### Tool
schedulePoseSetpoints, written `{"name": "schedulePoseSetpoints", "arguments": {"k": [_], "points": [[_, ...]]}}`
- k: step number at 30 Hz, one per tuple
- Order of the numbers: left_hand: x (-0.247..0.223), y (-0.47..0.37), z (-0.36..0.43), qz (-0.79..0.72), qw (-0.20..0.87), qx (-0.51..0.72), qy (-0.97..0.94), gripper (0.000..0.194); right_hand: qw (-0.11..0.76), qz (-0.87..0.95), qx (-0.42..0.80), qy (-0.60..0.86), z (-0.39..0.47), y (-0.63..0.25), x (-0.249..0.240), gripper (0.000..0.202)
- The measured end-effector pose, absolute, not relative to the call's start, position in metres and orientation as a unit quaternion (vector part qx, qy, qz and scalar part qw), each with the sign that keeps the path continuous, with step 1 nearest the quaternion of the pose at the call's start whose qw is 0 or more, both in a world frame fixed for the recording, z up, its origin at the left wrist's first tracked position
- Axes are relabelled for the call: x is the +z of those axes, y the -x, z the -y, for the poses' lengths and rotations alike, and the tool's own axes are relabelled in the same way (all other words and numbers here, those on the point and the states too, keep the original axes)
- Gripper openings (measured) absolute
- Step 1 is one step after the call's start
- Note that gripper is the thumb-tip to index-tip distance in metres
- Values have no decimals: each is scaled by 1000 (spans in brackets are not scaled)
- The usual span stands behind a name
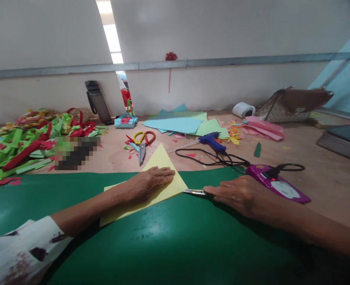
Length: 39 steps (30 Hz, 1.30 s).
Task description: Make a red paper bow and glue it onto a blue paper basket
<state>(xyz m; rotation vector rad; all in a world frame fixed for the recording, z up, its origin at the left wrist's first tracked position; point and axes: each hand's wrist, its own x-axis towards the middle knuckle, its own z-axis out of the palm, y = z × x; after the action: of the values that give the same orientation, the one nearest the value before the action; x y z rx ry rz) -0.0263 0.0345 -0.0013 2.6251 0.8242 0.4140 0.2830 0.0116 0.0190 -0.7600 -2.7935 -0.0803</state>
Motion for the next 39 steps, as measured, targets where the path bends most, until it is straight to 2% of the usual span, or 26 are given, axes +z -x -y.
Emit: {"name": "schedulePoseSetpoints", "arguments": {"k": [10, 24, 39], "points": [[-3, 27, -36, -276, 162, 149, -936, 39, 83, 959, 37, 268, -16, -277, 19, 33], [-5, 27, -38, -255, 157, 157, -941, 38, 99, 960, 55, 257, -15, -267, 23, 33], [3, 24, -33, -275, 152, 154, -937, 36, 80, 972, -13, 220, -16, -250, 23, 34]]}}
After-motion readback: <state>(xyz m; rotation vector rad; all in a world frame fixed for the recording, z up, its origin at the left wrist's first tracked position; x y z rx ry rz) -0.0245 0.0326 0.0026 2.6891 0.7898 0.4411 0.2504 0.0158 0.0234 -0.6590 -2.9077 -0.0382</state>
